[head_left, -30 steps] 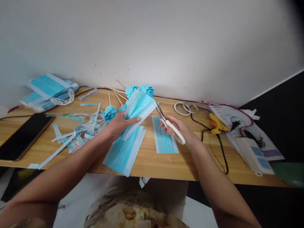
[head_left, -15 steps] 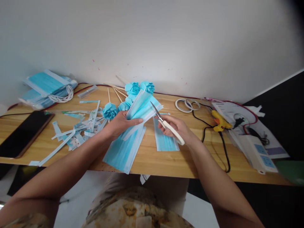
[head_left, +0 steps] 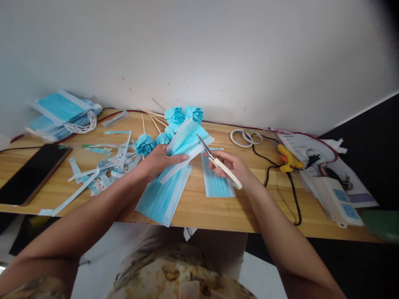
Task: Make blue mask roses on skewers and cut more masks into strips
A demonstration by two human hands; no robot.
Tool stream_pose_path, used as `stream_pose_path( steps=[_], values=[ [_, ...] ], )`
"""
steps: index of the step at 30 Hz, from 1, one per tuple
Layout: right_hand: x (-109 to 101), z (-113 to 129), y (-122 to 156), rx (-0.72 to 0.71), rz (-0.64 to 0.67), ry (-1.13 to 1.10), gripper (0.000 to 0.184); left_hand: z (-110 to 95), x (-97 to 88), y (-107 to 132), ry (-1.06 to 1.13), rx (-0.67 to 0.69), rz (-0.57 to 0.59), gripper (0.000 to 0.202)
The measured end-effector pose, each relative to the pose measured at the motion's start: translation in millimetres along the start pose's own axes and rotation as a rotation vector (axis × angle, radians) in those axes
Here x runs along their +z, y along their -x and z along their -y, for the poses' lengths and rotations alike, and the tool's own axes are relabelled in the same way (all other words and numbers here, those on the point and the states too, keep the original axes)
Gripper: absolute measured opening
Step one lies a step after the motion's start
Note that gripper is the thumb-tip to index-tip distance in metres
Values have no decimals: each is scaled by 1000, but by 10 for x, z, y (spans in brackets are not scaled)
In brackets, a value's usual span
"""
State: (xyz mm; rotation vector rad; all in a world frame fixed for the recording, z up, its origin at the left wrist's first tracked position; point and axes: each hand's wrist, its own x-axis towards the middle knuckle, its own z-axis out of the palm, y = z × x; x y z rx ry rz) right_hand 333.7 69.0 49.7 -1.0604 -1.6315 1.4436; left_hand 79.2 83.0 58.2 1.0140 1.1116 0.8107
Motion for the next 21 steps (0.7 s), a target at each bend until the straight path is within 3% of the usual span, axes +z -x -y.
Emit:
stream_pose_path(
  steps=[21],
  values=[
    [9,-51,-2,23,-12,-86,48,4,-9,-9,43,-11,3,48]
  ],
)
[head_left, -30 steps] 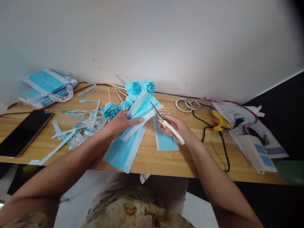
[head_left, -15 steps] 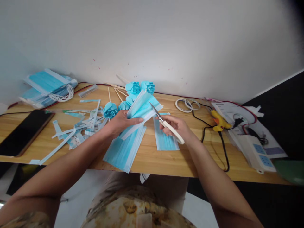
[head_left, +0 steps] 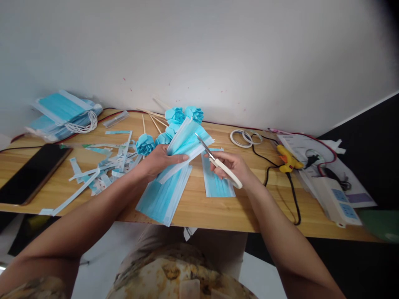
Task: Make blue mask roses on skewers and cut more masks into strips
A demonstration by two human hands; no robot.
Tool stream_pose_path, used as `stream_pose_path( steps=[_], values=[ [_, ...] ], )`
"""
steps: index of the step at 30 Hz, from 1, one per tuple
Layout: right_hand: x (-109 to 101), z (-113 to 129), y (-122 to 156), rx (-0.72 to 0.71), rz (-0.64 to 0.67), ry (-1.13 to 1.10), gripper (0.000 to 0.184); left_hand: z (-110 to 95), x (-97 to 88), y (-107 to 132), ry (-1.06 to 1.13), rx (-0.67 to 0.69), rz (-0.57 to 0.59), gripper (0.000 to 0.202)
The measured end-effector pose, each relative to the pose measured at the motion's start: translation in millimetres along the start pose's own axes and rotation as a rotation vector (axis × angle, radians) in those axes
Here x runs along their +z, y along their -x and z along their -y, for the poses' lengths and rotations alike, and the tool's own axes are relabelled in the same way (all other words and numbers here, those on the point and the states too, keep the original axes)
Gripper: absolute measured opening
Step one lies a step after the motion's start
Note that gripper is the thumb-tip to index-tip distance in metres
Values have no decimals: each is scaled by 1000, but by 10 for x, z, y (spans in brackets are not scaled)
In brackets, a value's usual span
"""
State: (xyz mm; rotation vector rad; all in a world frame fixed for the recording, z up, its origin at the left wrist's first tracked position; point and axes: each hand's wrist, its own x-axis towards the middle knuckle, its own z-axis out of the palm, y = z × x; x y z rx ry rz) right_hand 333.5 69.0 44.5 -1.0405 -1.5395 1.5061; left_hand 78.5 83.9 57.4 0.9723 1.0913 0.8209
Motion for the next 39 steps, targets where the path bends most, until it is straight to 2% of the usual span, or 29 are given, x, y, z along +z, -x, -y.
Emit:
stream_pose_path(
  steps=[5,12,14,18,19,22,24,26,28,30,32,33,36,39],
  values=[
    [-36,51,16,-22,33,67,51,-35,19,23,2,-13,-4,48],
    [-186,104,50,-60,139,380,66,-49,-15,30,-70,51,-51,46],
    [-286,101,43,-65,71,486,68,-49,-27,25,-70,69,-81,46],
    [-577,63,47,8,-264,830,68,-62,-29,19,-52,87,-155,47],
    [-655,42,58,48,-315,926,67,-65,-26,18,-42,91,-177,47],
    [-840,-28,101,155,-307,1138,59,-69,-16,17,0,93,-197,48],
    [-882,-55,112,147,-305,1197,47,-66,-13,18,19,82,-189,49],
    [-825,-39,93,49,-408,1195,34,-62,-11,22,32,60,-181,50],
    [-657,29,45,-78,-494,1054,28,-60,-5,31,50,53,-173,52],
    [-397,133,-19,-170,-438,756,31,-61,9,46,60,67,-153,53],
    [-102,241,-90,-147,-264,493,35,-61,29,64,51,87,-134,53],
    [36,285,-126,-146,-228,414,35,-59,40,71,42,99,-124,53],
    [351,352,-226,-173,-227,262,33,-44,61,79,23,123,-92,53],
    [504,338,-294,-207,-289,214,34,-12,55,71,4,133,-50,52]
  ],
)
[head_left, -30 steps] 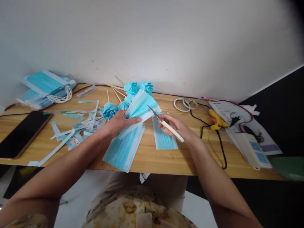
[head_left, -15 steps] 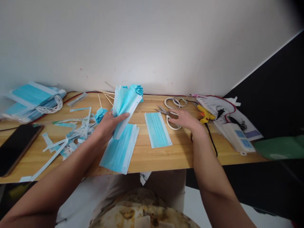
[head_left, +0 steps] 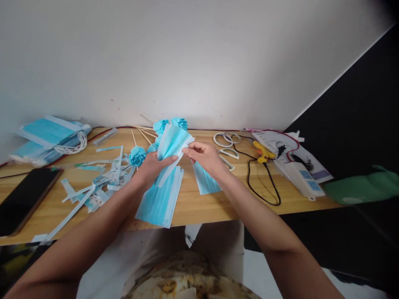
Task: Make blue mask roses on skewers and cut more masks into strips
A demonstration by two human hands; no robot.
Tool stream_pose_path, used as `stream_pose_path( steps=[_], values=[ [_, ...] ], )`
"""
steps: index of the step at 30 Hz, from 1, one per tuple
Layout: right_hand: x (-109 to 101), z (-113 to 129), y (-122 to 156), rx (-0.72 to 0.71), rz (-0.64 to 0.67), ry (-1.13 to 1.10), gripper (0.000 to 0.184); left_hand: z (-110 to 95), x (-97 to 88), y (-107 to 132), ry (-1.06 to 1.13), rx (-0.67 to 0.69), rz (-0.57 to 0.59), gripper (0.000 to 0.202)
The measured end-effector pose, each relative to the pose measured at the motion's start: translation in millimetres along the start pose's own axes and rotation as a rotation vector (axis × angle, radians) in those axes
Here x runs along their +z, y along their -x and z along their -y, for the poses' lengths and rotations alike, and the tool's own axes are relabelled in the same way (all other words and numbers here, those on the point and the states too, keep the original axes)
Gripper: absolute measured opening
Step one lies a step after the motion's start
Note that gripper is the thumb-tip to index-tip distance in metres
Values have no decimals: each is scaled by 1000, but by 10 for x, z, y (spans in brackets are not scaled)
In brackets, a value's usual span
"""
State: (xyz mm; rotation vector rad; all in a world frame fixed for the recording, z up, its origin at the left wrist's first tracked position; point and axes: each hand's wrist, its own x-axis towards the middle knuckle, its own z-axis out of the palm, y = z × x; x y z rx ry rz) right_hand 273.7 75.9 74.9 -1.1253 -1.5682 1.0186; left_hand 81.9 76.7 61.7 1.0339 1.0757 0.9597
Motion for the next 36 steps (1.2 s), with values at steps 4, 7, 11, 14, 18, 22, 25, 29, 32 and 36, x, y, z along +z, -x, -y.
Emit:
stream_pose_path(
  steps=[4,7,11,14,18,22,25,29,32,36],
  values=[
    [95,-19,0,-7,-62,19,37,44,-17,-10,-29,63,19,46],
    [136,-15,9,-18,-78,43,38,61,-14,-16,-16,103,44,44],
    [190,-41,20,2,-70,-12,36,70,5,-17,-15,128,52,44],
    [228,-90,22,31,-60,-82,35,85,19,-12,-27,137,47,44],
    [194,-124,-3,8,-81,-99,32,124,9,-28,-96,182,96,47],
    [20,-57,-38,-17,-114,7,28,117,-54,-67,-205,517,-11,49],
    [-78,34,-7,-102,-117,268,21,62,-116,-57,-320,873,-205,32],
    [-43,124,100,-196,-102,513,11,1,-141,10,-560,1172,-367,9],
    [24,142,154,-257,-59,585,12,7,-125,12,-674,1165,-333,10],
    [51,116,166,-354,-8,599,14,40,-109,-43,-642,1046,-204,11]
  ],
)
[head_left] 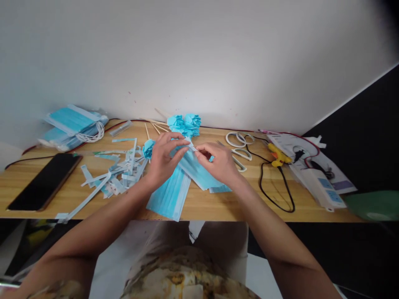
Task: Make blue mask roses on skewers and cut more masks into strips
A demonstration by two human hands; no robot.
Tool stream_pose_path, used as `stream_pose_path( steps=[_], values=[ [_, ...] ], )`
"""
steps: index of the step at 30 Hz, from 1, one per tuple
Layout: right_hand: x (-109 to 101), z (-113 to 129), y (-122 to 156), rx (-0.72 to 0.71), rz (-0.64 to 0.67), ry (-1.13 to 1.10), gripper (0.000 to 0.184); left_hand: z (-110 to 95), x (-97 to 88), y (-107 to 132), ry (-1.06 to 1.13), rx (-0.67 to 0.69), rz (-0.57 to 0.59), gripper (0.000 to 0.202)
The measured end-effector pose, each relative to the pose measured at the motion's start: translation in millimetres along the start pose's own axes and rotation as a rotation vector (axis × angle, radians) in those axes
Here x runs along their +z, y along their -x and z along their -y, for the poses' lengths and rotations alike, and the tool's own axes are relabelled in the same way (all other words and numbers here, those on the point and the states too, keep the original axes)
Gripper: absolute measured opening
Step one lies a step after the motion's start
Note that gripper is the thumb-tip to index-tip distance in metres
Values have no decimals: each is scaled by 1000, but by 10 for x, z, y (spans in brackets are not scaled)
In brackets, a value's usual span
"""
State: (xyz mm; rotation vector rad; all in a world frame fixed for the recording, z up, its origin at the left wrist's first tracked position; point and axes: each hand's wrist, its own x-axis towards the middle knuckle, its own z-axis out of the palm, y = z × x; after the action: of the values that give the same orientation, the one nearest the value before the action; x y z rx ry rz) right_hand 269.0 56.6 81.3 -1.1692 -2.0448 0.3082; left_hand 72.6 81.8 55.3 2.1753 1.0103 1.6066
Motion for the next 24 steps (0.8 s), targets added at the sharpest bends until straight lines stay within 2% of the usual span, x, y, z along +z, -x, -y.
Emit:
stream_pose_path(
  steps=[7,12,14,19,24],
  values=[
    [-9,-33,15,-63,14,14,18,-1,9,-12,205,-169,77,11],
    [-35,0,41,-70,22,4,16,-42,5,-10,440,-293,119,13],
    [-32,9,76,-61,13,-8,16,-32,0,-6,495,-322,106,15],
    [3,11,194,-8,-34,-44,17,37,7,9,579,-349,-8,17],
    [11,32,268,27,-62,-57,20,59,32,12,656,-332,-21,9]
  ],
)
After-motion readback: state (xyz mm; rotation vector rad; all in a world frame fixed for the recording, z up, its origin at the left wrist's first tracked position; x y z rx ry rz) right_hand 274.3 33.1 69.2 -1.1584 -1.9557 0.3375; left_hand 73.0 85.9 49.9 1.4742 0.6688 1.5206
